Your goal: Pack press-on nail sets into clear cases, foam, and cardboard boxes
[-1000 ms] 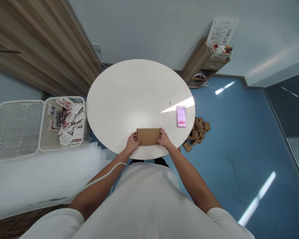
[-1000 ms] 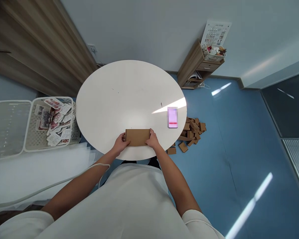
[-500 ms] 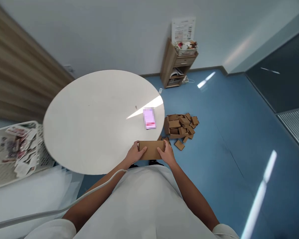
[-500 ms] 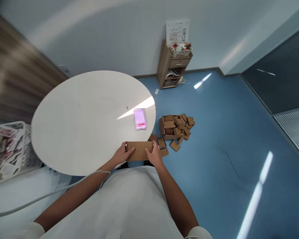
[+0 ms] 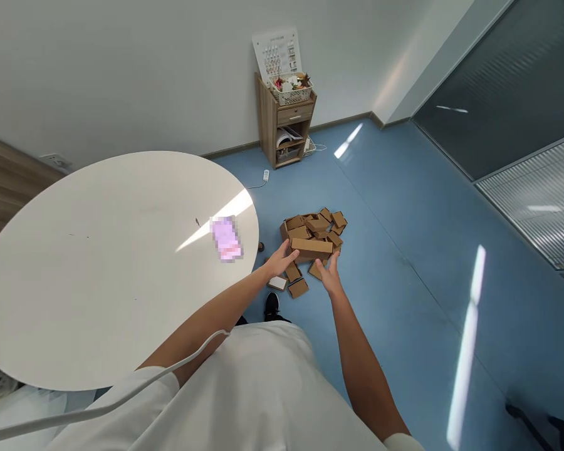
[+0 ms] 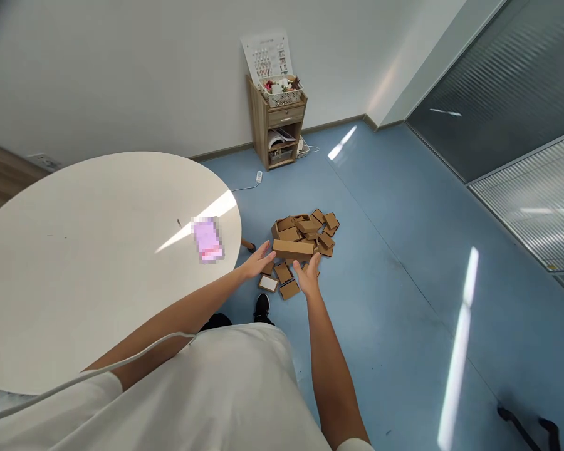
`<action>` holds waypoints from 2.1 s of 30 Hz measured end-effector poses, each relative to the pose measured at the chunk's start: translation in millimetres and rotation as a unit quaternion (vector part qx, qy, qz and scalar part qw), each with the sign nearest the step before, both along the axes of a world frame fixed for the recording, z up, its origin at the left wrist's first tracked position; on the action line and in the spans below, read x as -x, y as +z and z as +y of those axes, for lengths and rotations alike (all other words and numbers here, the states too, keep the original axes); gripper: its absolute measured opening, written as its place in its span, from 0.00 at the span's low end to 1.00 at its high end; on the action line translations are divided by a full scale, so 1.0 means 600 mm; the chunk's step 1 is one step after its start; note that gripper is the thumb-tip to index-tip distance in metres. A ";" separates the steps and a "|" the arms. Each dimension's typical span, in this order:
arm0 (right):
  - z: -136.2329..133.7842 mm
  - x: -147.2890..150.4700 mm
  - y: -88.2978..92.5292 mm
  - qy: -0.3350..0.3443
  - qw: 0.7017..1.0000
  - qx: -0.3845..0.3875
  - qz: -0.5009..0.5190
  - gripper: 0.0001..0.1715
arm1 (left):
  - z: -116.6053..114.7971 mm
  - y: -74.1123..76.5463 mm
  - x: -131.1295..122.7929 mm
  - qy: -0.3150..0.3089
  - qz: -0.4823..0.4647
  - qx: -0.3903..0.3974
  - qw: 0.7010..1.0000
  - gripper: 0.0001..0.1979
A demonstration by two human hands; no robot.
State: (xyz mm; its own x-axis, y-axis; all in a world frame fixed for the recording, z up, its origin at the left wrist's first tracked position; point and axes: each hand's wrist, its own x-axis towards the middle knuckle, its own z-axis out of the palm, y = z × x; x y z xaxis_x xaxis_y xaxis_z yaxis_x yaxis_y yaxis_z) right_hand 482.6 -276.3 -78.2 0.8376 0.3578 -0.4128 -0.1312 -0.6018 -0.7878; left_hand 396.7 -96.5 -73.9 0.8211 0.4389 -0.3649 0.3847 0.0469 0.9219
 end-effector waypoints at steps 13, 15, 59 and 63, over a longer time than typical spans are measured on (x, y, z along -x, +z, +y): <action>0.014 0.168 -0.066 0.021 0.990 -0.093 0.099 0.51 | 0.034 -0.006 0.223 0.002 0.070 0.054 0.996 0.30; 0.039 0.189 -0.059 0.043 0.990 -0.101 0.094 0.48 | 0.053 0.006 0.270 0.042 0.079 0.028 0.996 0.29; 0.441 0.719 0.039 0.510 0.797 -0.037 0.320 0.16 | -0.006 0.032 0.932 0.622 0.073 0.024 0.779 0.24; 0.470 0.781 0.042 0.545 0.791 -0.077 0.267 0.18 | -0.020 0.046 0.994 0.619 0.092 -0.008 0.780 0.25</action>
